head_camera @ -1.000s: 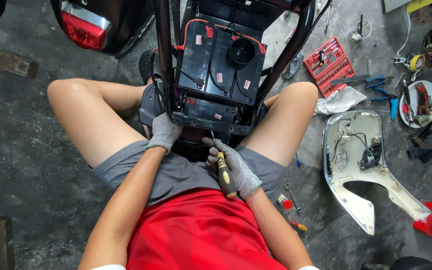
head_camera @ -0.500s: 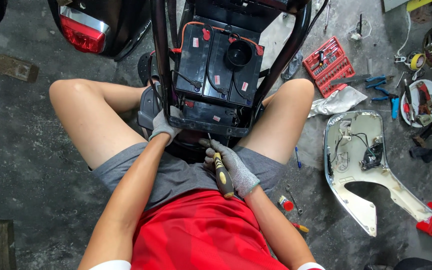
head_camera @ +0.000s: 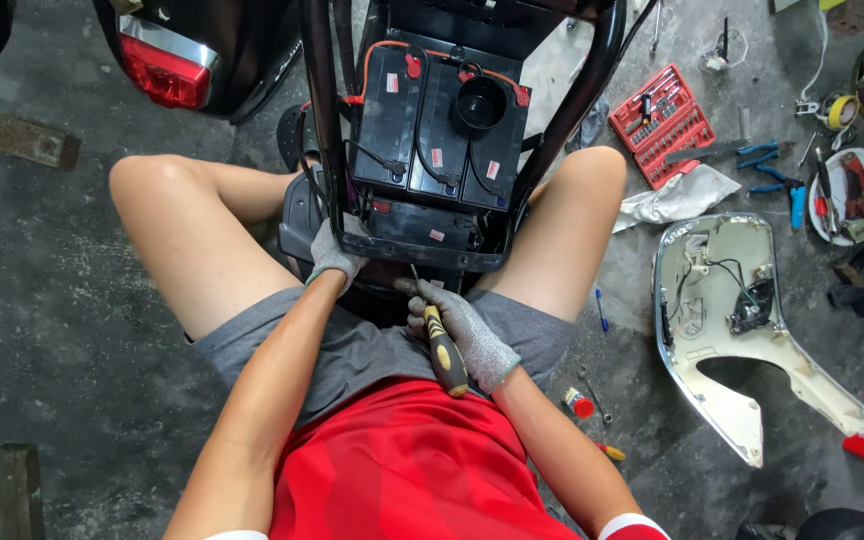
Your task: The person sits on the workshop floor in front of a scooter with its body panels removed and works on the battery compartment under the seat. They unscrew screws from the battery box cover using a screwdriver, manipulate the cover and wiring, and reach toward parts laid on the floor.
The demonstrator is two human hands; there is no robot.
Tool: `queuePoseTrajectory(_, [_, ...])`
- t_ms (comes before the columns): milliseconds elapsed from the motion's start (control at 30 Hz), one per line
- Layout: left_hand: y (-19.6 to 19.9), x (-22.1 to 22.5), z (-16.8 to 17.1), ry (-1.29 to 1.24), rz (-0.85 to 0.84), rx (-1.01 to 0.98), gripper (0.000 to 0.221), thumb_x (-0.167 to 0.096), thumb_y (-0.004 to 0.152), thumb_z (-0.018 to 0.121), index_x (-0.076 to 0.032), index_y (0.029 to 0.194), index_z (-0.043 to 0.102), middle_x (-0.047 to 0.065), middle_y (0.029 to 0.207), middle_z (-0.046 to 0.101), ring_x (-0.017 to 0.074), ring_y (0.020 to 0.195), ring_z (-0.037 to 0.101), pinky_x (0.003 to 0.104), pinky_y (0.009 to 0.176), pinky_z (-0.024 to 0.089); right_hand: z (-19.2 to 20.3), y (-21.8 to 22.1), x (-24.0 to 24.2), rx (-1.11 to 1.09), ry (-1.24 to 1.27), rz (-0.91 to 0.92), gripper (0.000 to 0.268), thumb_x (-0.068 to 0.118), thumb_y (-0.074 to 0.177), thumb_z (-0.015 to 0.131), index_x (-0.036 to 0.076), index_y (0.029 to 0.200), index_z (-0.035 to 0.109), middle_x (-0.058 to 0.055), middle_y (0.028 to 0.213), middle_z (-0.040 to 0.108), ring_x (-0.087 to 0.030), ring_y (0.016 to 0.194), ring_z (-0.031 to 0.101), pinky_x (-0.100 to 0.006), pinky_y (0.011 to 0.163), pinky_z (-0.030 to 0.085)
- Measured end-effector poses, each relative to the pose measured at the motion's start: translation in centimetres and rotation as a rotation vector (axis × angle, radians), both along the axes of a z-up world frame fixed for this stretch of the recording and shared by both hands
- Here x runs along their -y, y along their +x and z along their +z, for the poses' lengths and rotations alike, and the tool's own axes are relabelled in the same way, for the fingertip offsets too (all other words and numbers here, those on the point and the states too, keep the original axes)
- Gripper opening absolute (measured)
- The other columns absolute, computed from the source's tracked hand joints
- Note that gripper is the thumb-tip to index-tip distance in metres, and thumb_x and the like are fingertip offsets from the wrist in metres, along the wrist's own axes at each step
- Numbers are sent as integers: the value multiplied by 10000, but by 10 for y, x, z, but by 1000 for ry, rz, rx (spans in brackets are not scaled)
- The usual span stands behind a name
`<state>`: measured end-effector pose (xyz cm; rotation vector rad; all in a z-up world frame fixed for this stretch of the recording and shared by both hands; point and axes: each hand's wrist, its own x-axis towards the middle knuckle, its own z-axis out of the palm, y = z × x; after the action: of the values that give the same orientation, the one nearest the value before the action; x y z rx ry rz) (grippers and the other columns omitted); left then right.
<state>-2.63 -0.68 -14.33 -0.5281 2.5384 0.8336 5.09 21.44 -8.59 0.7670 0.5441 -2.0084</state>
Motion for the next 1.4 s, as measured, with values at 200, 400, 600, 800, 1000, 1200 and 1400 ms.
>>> queuePoseTrajectory(200, [6, 5, -43, -35, -93, -54, 231, -290, 828, 658, -103, 918, 759, 192, 952, 733, 409, 977, 708, 478, 770, 580, 9, -7, 4, -11, 61, 34, 341, 305, 1065, 536, 41, 1278, 567, 10, 705, 528, -119, 604, 512, -263, 592, 477])
queuePoseTrajectory(400, [34, -7, -164, 209, 155, -121, 225, -279, 896, 582, -114, 867, 732, 217, 905, 719, 430, 907, 691, 499, 720, 543, -22, -8, -2, 24, 102, 30, 211, 299, 1066, 562, 92, 1058, 521, -5, 738, 565, -134, 612, 524, -281, 601, 496])
queuePoseTrajectory(600, [23, -13, -88, -179, 66, -155, 280, -299, 922, 587, -115, 759, 722, 166, 788, 738, 381, 793, 724, 471, 614, 537, -24, -5, -7, 46, 179, 56, 215, 298, 1045, 574, 84, 1054, 576, -6, 740, 592, -144, 613, 555, -285, 601, 507])
queuePoseTrajectory(800, [36, -28, -160, -292, -11, -39, 234, -213, 911, 560, -130, 781, 735, 109, 773, 748, 321, 749, 747, 433, 597, 560, -8, -13, 1, 4, 211, 103, 266, 304, 1022, 578, 83, 1150, 649, 12, 700, 579, -135, 593, 549, -276, 574, 497])
queuePoseTrajectory(1000, [29, -38, -117, -403, -186, -126, 188, -255, 815, 644, -120, 764, 764, 134, 779, 743, 337, 774, 740, 431, 610, 569, -11, -17, 7, 18, 204, 84, 205, 292, 1030, 588, 99, 1098, 588, -6, 711, 583, -149, 591, 543, -279, 548, 474])
queuePoseTrajectory(1200, [24, -27, -83, -335, -188, 23, 183, -238, 876, 636, -123, 824, 769, 147, 825, 754, 354, 801, 752, 455, 634, 595, -3, -19, 9, -9, 213, 95, 193, 285, 1026, 568, 97, 1072, 575, -10, 718, 578, -145, 598, 548, -278, 558, 487])
queuePoseTrajectory(1400, [32, -28, -73, -293, -49, -75, 190, -238, 887, 627, -131, 818, 768, 157, 814, 752, 385, 791, 742, 484, 646, 592, 1, -17, 9, -21, 249, 85, 213, 299, 1037, 584, 87, 1056, 571, -18, 747, 594, -146, 615, 558, -278, 577, 496])
